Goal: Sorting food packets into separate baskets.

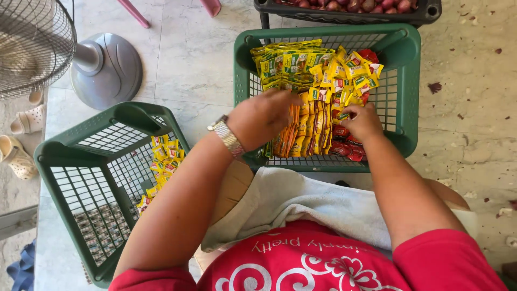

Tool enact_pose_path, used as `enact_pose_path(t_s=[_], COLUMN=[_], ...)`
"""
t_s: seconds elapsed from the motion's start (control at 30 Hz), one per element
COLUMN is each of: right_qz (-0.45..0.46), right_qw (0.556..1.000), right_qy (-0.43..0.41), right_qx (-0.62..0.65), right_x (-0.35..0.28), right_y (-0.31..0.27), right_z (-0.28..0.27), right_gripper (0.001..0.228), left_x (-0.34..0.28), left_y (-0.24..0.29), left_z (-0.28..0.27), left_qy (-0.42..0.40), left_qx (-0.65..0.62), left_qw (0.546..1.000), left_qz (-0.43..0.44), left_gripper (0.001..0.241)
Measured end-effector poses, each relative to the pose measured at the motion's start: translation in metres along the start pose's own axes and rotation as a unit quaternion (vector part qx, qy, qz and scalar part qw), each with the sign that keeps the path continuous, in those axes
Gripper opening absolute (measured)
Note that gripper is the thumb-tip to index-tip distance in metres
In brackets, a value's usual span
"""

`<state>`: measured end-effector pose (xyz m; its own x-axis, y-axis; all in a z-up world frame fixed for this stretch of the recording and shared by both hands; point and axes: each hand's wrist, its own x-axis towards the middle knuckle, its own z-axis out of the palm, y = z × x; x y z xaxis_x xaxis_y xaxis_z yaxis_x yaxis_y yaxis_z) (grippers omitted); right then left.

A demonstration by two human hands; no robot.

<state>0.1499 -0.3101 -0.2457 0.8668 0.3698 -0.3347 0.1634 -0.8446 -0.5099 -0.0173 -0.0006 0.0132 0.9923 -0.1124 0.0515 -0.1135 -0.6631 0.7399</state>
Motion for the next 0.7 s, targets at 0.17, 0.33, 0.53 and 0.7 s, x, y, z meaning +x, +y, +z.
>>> enact_pose_path(t_s=[0.17,0.33,0.53,0.7], right_qz=[-0.03,-0.047,-0.066,-0.04], right_qw=[0.999,0.996,0.997,0.999], right_qy=[-0.014,-0.072,-0.018,0.011], right_qx=[0.013,-0.036,-0.03,-0.029], right_x=[-0.003,-0.001,-0.009,-0.012], right_y=[0.002,-0.001,-0.025,-0.042], right_z=[0.001,0.005,-0.007,-0.01], right_gripper=[0.041,0.024,0.036,0.052], left_x=[0.015,0.029,0.041,0.044], left_y=[0.011,0.008,0.018,0.011], left_z=[0.011,0.017,0.017,0.019], left_qy=[-0.193,-0.181,-0.243,-0.252], left_qx=[0.188,0.176,0.212,0.224], left_qw=[0.956,0.96,0.936,0.93], left_qz=[-0.118,-0.123,-0.138,-0.147], left_gripper=[0.036,0.036,0.035,0.038])
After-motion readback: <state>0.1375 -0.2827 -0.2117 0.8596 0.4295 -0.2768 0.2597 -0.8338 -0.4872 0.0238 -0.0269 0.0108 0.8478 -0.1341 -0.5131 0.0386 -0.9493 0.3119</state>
